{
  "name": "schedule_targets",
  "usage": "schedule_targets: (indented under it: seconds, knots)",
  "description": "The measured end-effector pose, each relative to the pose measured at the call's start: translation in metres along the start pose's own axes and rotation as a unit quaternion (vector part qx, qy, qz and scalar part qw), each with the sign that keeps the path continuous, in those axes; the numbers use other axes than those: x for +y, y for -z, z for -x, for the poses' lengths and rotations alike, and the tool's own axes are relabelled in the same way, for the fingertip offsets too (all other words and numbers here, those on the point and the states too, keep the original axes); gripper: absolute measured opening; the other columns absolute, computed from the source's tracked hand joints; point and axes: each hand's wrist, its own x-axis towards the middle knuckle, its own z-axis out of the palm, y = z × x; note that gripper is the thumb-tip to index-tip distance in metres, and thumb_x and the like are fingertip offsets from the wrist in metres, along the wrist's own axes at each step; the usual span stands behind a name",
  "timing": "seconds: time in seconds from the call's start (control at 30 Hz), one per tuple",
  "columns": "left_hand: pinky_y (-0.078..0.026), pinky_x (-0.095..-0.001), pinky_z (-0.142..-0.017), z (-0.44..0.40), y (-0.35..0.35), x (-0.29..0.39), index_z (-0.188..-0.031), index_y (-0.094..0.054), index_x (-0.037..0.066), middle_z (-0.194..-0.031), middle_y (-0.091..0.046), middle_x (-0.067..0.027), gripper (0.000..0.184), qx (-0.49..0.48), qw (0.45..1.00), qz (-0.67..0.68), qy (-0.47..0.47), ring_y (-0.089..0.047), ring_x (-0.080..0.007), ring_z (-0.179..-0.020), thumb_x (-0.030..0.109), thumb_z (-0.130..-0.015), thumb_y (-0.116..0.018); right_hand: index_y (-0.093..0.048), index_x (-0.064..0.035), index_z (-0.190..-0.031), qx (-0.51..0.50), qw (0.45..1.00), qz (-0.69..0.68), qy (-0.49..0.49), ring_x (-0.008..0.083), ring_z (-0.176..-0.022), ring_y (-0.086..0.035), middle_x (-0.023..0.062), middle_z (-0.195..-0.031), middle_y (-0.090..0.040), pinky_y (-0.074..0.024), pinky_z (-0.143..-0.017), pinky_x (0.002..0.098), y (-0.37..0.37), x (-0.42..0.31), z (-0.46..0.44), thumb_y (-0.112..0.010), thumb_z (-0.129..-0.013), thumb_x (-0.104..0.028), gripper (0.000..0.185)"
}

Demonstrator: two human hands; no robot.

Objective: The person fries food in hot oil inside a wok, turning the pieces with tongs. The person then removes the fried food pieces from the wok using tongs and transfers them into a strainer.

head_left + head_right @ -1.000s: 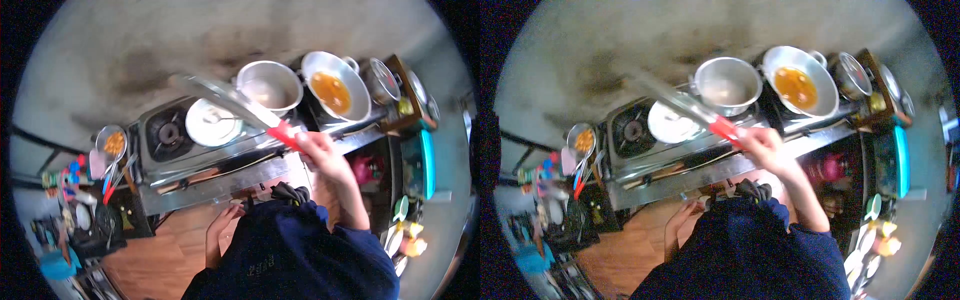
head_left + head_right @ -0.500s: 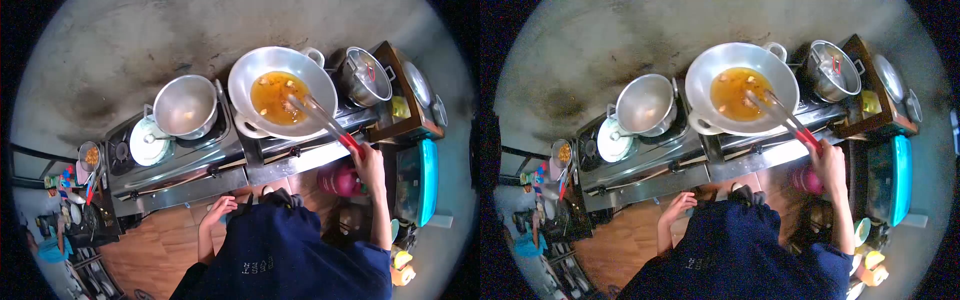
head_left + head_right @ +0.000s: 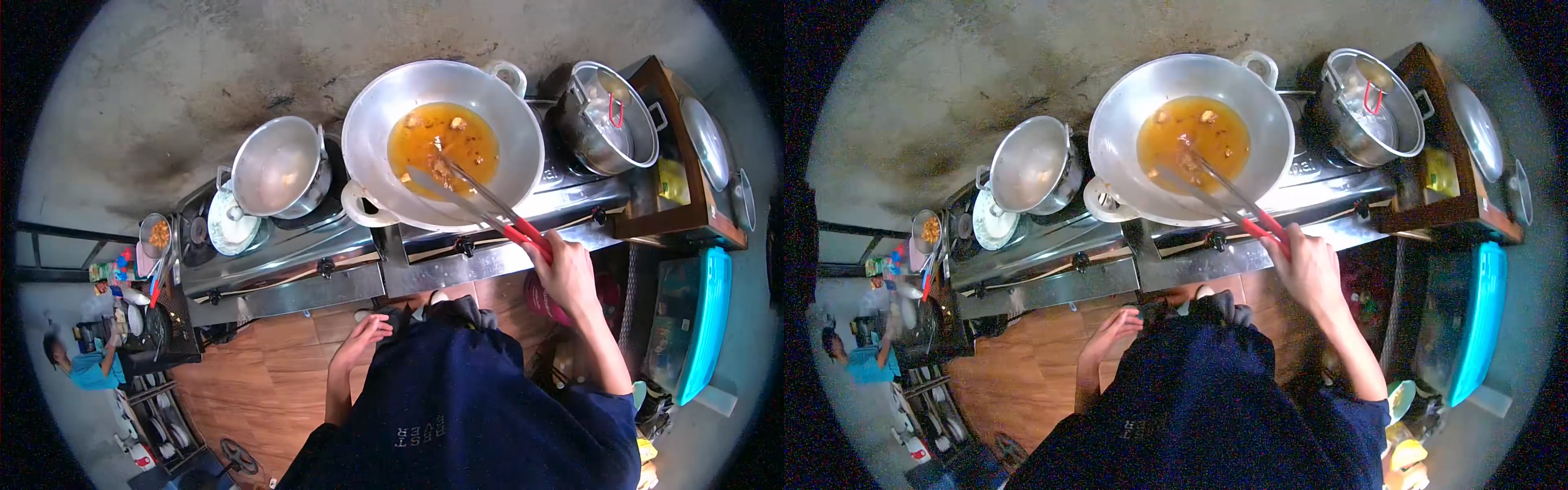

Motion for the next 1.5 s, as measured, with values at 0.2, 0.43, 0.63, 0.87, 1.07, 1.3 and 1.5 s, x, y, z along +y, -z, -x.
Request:
schedule_targets:
  seconds: [0.2,0.43,0.63,0.87,1.07,1.3,1.5]
  knots:
    - [-0.040,-0.0327,-0.094,-0.001,-0.009,-0.004,-0.123,-0.048,0.009,-0.110,-0.059,-0.0078,0.038,0.012,1.000,0.002,-0.002,-0.057,-0.0170,-0.104,0.037,-0.100,-0.036,-0.055,-0.0002,-0.079,-0.015,0.999,-0.023,0.024,0.0412,-0.059,-0.061,0.0228,-0.060,-0.059,-0.0494,-0.055,0.0477,-0.001,-0.004,-0.006,-0.060,-0.087,-0.035,0.036]
    - [-0.041,-0.0323,-0.094,0.004,-0.010,-0.011,-0.123,-0.048,0.008,-0.110,-0.058,-0.0090,0.037,0.020,1.000,0.023,-0.002,-0.057,-0.0176,-0.104,0.035,-0.100,-0.037,-0.055,0.0001,-0.078,-0.020,0.999,-0.034,0.028,0.0409,-0.059,-0.062,0.0235,-0.062,-0.060,-0.0500,-0.055,0.0473,-0.008,-0.018,-0.006,-0.060,-0.087,-0.033,0.034]
    - [-0.042,-0.0318,-0.093,0.002,-0.010,-0.013,-0.123,-0.048,0.008,-0.110,-0.058,-0.0094,0.037,0.017,1.000,0.026,0.001,-0.057,-0.0179,-0.104,0.035,-0.100,-0.037,-0.056,-0.0010,-0.077,-0.010,0.999,-0.029,0.014,0.0414,-0.058,-0.061,0.0228,-0.060,-0.059,-0.0490,-0.053,0.0485,-0.016,-0.022,-0.006,-0.060,-0.087,-0.031,0.032]
    - [-0.041,-0.0313,-0.093,0.001,-0.012,-0.006,-0.123,-0.048,0.008,-0.111,-0.057,-0.0091,0.038,0.015,1.000,0.018,0.008,-0.056,-0.0173,-0.104,0.036,-0.100,-0.038,-0.056,-0.0014,-0.075,0.019,0.998,-0.058,0.014,0.0412,-0.057,-0.057,0.0218,-0.057,-0.055,-0.0452,-0.054,0.0461,-0.023,-0.024,-0.007,-0.059,-0.088,-0.027,0.029]
    - [-0.041,-0.0314,-0.093,0.002,-0.012,-0.004,-0.124,-0.047,0.008,-0.111,-0.057,-0.0090,0.038,0.015,1.000,0.020,0.002,-0.056,-0.0169,-0.103,0.036,-0.100,-0.038,-0.059,0.0020,-0.072,0.005,0.993,-0.118,-0.001,0.0425,-0.059,-0.058,0.0243,-0.058,-0.055,-0.0446,-0.055,0.0466,-0.015,-0.016,-0.012,-0.057,-0.090,-0.027,0.033]
    - [-0.042,-0.0327,-0.095,-0.001,-0.014,-0.005,-0.124,-0.047,0.009,-0.113,-0.057,-0.0087,0.039,0.014,1.000,0.022,0.003,-0.057,-0.0192,-0.106,0.037,-0.100,-0.036,-0.061,0.0050,-0.071,-0.020,0.992,-0.126,-0.010,0.0428,-0.063,-0.057,0.0265,-0.060,-0.053,-0.0423,-0.056,0.0453,-0.005,-0.005,-0.018,-0.059,-0.088,-0.027,0.037]
    - [-0.041,-0.0318,-0.095,-0.001,-0.020,-0.005,-0.124,-0.047,0.008,-0.111,-0.057,-0.0083,0.038,0.020,1.000,0.021,0.003,-0.056,-0.0183,-0.106,0.036,-0.100,-0.036,-0.059,0.0042,-0.073,-0.045,0.989,-0.137,-0.026,0.0385,-0.053,-0.047,0.0230,-0.057,-0.049,-0.0361,-0.051,0.0412,-0.001,-0.008,-0.013,-0.059,-0.089,-0.031,0.038]
